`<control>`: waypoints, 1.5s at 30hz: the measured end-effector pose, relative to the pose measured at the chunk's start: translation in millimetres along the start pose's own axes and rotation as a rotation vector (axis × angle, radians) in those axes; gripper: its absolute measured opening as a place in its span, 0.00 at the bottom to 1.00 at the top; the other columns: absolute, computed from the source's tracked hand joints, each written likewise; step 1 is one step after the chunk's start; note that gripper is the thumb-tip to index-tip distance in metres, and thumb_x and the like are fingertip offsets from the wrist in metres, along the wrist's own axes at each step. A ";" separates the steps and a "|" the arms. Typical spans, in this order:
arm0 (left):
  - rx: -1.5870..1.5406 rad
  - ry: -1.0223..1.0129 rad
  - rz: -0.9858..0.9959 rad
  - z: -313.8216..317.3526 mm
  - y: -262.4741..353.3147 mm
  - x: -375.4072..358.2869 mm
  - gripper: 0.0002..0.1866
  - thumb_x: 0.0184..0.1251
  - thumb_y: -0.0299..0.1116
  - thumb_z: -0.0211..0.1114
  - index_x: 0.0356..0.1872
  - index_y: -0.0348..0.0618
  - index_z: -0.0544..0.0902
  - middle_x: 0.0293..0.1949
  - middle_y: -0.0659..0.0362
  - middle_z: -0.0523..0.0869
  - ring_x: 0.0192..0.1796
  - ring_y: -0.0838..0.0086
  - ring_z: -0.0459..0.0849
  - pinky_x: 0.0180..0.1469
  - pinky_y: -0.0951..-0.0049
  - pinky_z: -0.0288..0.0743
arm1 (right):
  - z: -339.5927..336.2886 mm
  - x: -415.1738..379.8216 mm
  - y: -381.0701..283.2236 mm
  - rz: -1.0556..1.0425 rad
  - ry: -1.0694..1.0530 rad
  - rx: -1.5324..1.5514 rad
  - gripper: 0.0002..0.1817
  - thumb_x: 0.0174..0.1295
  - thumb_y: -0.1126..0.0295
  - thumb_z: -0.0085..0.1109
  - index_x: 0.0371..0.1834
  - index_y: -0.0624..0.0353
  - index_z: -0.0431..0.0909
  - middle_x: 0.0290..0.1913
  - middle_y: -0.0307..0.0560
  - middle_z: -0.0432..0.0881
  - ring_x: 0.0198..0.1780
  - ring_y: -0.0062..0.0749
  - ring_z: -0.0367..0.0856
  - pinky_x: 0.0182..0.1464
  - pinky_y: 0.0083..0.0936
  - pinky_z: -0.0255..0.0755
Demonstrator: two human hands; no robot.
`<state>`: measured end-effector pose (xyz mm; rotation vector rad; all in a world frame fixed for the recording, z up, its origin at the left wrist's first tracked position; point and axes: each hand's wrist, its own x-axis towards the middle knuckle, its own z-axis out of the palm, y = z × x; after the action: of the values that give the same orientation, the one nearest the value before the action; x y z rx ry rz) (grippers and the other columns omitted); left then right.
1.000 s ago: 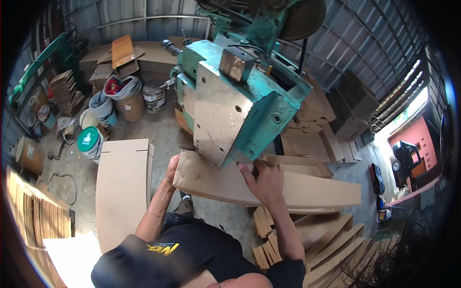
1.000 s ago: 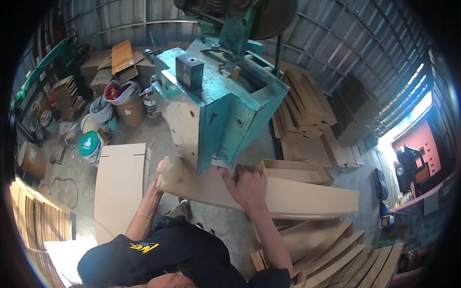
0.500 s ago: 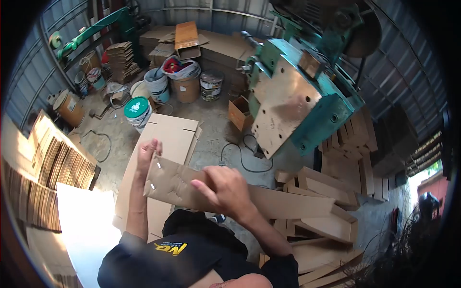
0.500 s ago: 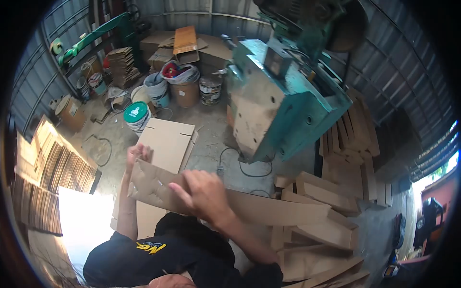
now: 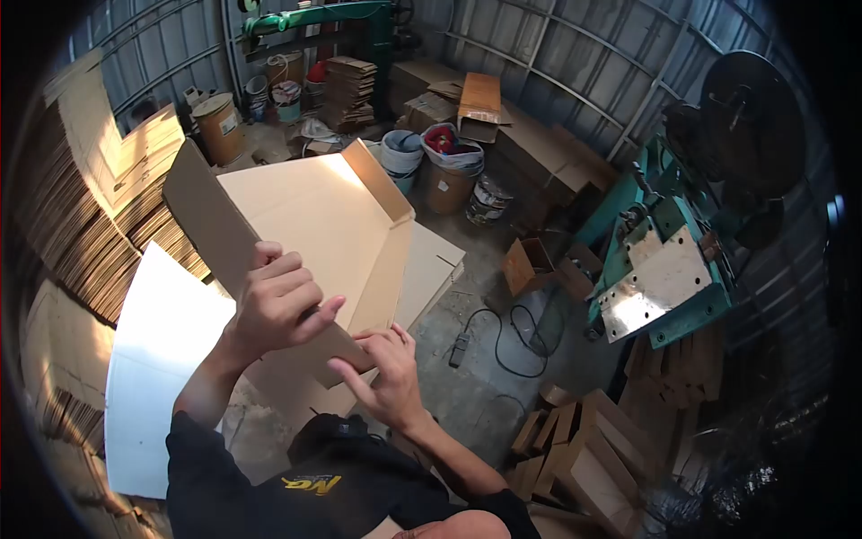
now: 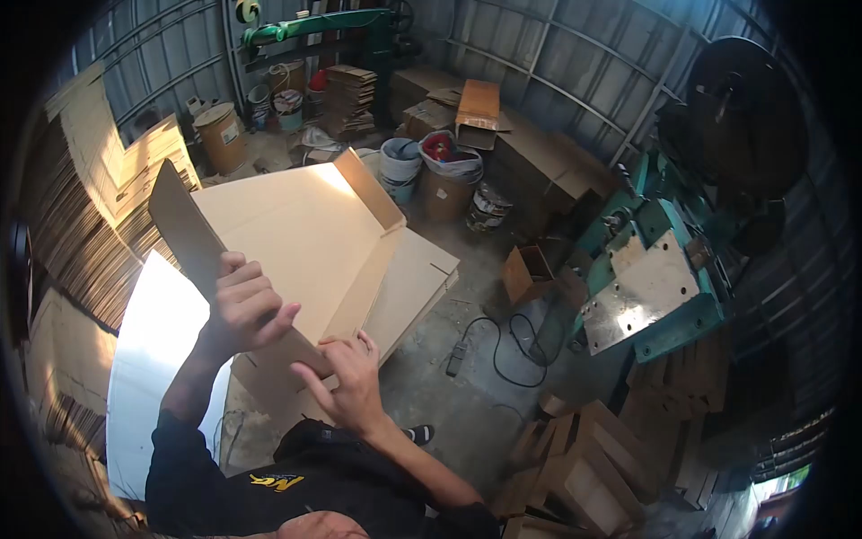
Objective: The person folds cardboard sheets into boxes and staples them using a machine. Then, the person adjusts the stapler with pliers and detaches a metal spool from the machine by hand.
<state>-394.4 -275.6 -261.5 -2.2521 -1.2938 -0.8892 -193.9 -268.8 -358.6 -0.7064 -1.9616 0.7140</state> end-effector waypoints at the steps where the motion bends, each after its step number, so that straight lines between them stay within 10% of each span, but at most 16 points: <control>1: -0.054 -0.033 0.004 -3.0 -2.6 -7.2 0.13 0.55 0.34 0.75 0.22 0.46 0.78 0.23 0.64 0.78 0.30 0.71 0.77 0.48 0.64 0.64 | 13.3 -2.0 6.2 0.092 -0.027 0.086 0.15 0.56 0.65 0.76 0.41 0.62 0.83 0.43 0.52 0.86 0.55 0.43 0.84 0.66 0.50 0.67; 5: 0.034 -0.063 -0.096 -46.2 -20.3 -39.2 0.21 0.50 0.36 0.78 0.48 0.52 0.85 0.63 0.54 0.75 0.65 0.57 0.72 0.65 0.55 0.61 | 84.6 -48.2 98.3 0.306 -0.020 0.559 0.09 0.62 0.75 0.71 0.41 0.67 0.82 0.54 0.52 0.84 0.72 0.43 0.72 0.69 0.34 0.66; 7: 0.079 -0.009 -0.300 -64.3 -50.9 -71.7 0.43 0.44 0.38 0.81 0.68 0.58 0.74 0.74 0.49 0.65 0.75 0.48 0.62 0.74 0.49 0.55 | 107.6 -104.1 155.7 0.447 0.009 0.757 0.07 0.63 0.76 0.70 0.38 0.64 0.79 0.61 0.49 0.79 0.74 0.40 0.67 0.69 0.30 0.64; 10: -0.207 -0.608 -0.668 -65.6 -115.9 -145.5 0.65 0.28 0.54 0.85 0.78 0.65 0.61 0.81 0.53 0.56 0.83 0.51 0.48 0.80 0.39 0.38 | 112.5 -173.6 180.8 0.750 0.070 0.906 0.10 0.64 0.76 0.69 0.32 0.63 0.75 0.53 0.46 0.80 0.60 0.33 0.75 0.65 0.32 0.66; 12: -0.212 -0.861 -0.702 -19.6 -135.1 -189.2 0.54 0.32 0.39 0.82 0.73 0.65 0.70 0.77 0.55 0.64 0.82 0.50 0.52 0.79 0.36 0.36 | 108.7 -204.2 198.5 0.502 0.007 0.725 0.14 0.64 0.70 0.70 0.28 0.62 0.73 0.43 0.43 0.80 0.58 0.34 0.75 0.63 0.31 0.67; 14: -0.313 -0.628 -0.740 24.2 -138.9 -219.7 0.33 0.39 0.28 0.74 0.56 0.60 0.84 0.72 0.55 0.71 0.81 0.52 0.55 0.79 0.35 0.34 | 107.0 -225.7 203.5 0.481 -0.106 0.731 0.14 0.66 0.65 0.68 0.33 0.63 0.76 0.41 0.43 0.80 0.57 0.32 0.76 0.63 0.31 0.67; 17: -0.326 -0.665 -0.527 59.2 -129.1 -234.2 0.12 0.48 0.22 0.66 0.28 0.57 0.90 0.52 0.63 0.87 0.70 0.63 0.74 0.79 0.37 0.35 | 80.0 -223.6 175.2 0.713 -0.472 0.277 0.16 0.69 0.60 0.64 0.42 0.64 0.79 0.42 0.47 0.82 0.55 0.33 0.78 0.61 0.31 0.69; 21: -0.163 -0.932 -0.279 125.9 -116.7 -270.3 0.12 0.45 0.29 0.74 0.32 0.60 0.90 0.37 0.66 0.89 0.53 0.66 0.83 0.76 0.36 0.49 | 67.9 -181.0 150.2 0.423 -0.327 0.181 0.23 0.71 0.51 0.61 0.49 0.64 0.79 0.48 0.51 0.84 0.50 0.36 0.82 0.58 0.32 0.73; 26: -0.185 -0.965 -0.226 163.5 -84.2 -254.4 0.08 0.48 0.29 0.69 0.30 0.56 0.90 0.33 0.63 0.89 0.49 0.65 0.85 0.65 0.54 0.70 | 82.8 -177.2 182.4 0.699 -0.260 0.273 0.27 0.70 0.46 0.60 0.32 0.65 0.79 0.25 0.42 0.72 0.31 0.18 0.67 0.31 0.27 0.65; 30: -0.265 -0.948 -0.075 203.1 -53.7 -261.7 0.07 0.49 0.32 0.69 0.31 0.52 0.90 0.33 0.56 0.89 0.43 0.58 0.88 0.45 0.58 0.83 | 107.0 -204.3 216.2 0.922 -0.231 -0.131 0.29 0.62 0.45 0.65 0.29 0.67 0.80 0.25 0.55 0.77 0.28 0.29 0.76 0.32 0.34 0.70; 33: -0.360 -1.060 -0.053 247.1 -40.8 -283.7 0.12 0.47 0.43 0.74 0.33 0.52 0.91 0.33 0.54 0.90 0.42 0.57 0.89 0.45 0.56 0.83 | 121.1 -232.6 234.0 0.654 -0.072 -0.372 0.19 0.57 0.53 0.67 0.36 0.61 0.81 0.34 0.55 0.80 0.42 0.52 0.79 0.47 0.44 0.74; 36: -0.371 -1.074 -0.123 254.1 -30.8 -269.5 0.11 0.53 0.43 0.71 0.34 0.52 0.90 0.34 0.54 0.90 0.44 0.58 0.89 0.46 0.57 0.83 | 84.0 -188.5 193.0 0.569 0.037 -0.720 0.18 0.57 0.55 0.70 0.38 0.58 0.79 0.35 0.53 0.77 0.45 0.49 0.77 0.49 0.45 0.71; 43: -0.396 -0.993 -0.217 255.6 -8.8 -260.0 0.30 0.49 0.68 0.72 0.32 0.50 0.90 0.33 0.52 0.89 0.43 0.57 0.89 0.45 0.56 0.84 | 52.0 -146.6 197.5 1.003 -0.834 0.085 0.34 0.54 0.37 0.70 0.45 0.61 0.84 0.41 0.57 0.83 0.48 0.49 0.83 0.52 0.42 0.77; 45: -0.410 -1.033 -0.270 248.2 -6.6 -248.6 0.33 0.48 0.71 0.71 0.32 0.48 0.90 0.31 0.51 0.89 0.42 0.55 0.89 0.46 0.56 0.83 | 61.8 -156.6 183.0 0.629 -0.896 -0.334 0.35 0.52 0.41 0.71 0.49 0.63 0.84 0.42 0.62 0.85 0.49 0.54 0.85 0.53 0.46 0.78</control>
<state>-410.8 -274.6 -612.4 -3.0717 -1.9926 0.0426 -146.2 -270.7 -602.7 -1.4178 -2.7295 1.2427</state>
